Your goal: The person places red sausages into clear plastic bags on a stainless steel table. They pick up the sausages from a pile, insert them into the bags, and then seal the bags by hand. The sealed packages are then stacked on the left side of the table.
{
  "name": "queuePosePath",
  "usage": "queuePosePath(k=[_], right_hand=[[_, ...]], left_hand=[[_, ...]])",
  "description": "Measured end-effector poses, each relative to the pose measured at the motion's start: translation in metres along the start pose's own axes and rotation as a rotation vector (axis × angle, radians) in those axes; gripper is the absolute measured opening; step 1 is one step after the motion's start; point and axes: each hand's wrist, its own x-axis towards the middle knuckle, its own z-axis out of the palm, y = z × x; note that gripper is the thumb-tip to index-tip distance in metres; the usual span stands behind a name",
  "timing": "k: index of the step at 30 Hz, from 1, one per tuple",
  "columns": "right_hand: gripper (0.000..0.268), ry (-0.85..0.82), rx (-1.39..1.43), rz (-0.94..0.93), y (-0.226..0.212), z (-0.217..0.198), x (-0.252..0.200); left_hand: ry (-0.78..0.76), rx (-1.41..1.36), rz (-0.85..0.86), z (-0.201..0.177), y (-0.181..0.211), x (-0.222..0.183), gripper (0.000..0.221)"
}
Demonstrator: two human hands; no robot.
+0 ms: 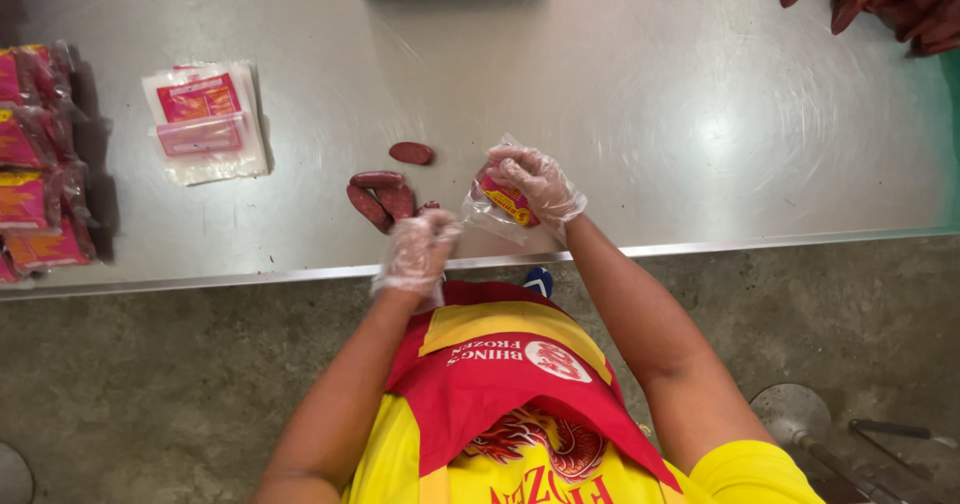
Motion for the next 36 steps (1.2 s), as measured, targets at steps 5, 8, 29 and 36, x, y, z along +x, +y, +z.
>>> queuePosePath(k=[5, 8, 29, 36], right_hand=[[0.040, 0.294, -0.677, -0.498, -0.007, 0.035, -0.034], [0.055, 0.340, -1.186, -0.754, -0.007, 0.068, -0.063], [0.044, 0.635, -1.240, -0.559, 0.035, 0.053, -0.095], [0.026, 0.593, -1.197, -0.558, 0.029, 0.055, -0.094]], left_hand=[[0.085, 0.182, 0.069, -0.049, -0.014, -0.025, 0.051], [0.036, 0.223, 0.120, -0.041, -0.018, -0.023, 0.054], [-0.082, -0.118, 0.120, -0.053, -0.023, -0.020, 0.037], [0.154, 0.196, 0.213, -0.048, -0.027, 0.017, 0.028]])
